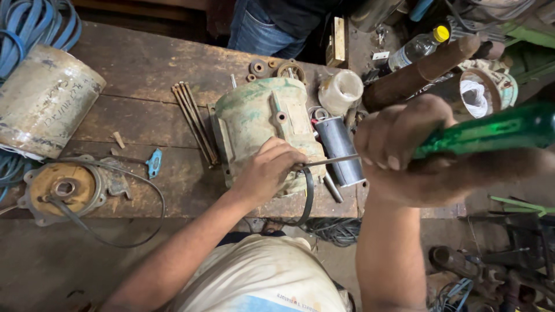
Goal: The person works on an electric motor housing on a cluttered workbench, routing and pressing a black cable into the motor's terminal area, tightening fasteners with a screwdriver, using a wrench on the motor body, and tapping parts with a hammer while another person assists nearby.
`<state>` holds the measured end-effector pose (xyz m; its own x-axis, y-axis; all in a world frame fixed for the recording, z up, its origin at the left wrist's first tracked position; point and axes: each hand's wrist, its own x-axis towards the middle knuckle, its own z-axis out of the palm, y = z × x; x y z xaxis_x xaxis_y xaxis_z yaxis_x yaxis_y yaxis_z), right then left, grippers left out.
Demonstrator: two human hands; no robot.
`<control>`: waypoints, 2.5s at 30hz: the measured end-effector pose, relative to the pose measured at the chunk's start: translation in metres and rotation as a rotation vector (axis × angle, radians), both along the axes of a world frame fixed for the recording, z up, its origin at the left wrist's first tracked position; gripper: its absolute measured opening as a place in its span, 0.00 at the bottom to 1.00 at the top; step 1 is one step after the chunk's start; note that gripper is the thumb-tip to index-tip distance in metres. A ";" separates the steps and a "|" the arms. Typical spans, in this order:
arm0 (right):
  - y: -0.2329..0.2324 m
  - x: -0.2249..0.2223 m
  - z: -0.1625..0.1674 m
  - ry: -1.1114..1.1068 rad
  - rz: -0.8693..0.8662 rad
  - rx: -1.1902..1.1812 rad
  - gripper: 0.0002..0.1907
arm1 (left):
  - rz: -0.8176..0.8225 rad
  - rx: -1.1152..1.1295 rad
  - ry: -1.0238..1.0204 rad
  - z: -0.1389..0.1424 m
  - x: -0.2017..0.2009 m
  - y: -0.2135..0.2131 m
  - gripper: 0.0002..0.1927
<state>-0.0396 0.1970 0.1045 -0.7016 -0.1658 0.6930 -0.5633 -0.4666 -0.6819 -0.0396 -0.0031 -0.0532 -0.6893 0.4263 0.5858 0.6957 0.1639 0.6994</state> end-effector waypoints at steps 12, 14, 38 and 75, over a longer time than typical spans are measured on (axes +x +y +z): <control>0.000 -0.031 0.027 0.229 0.543 0.064 0.25 | -0.010 -0.031 -0.009 0.007 -0.003 -0.007 0.22; 0.001 -0.038 0.025 0.253 0.698 0.037 0.22 | -0.022 -0.013 0.001 0.006 -0.005 -0.008 0.21; -0.037 -0.019 0.039 0.229 -0.220 0.142 0.15 | -0.080 0.018 -0.036 0.006 -0.007 -0.011 0.20; -0.054 -0.011 0.047 0.325 -0.702 0.188 0.25 | -0.047 0.042 -0.016 0.001 -0.003 -0.010 0.15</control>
<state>-0.0503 0.1433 0.1518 -0.4533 0.1054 0.8851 -0.8672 0.1775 -0.4653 -0.0424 -0.0127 -0.0525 -0.6782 0.4337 0.5932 0.6909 0.1012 0.7158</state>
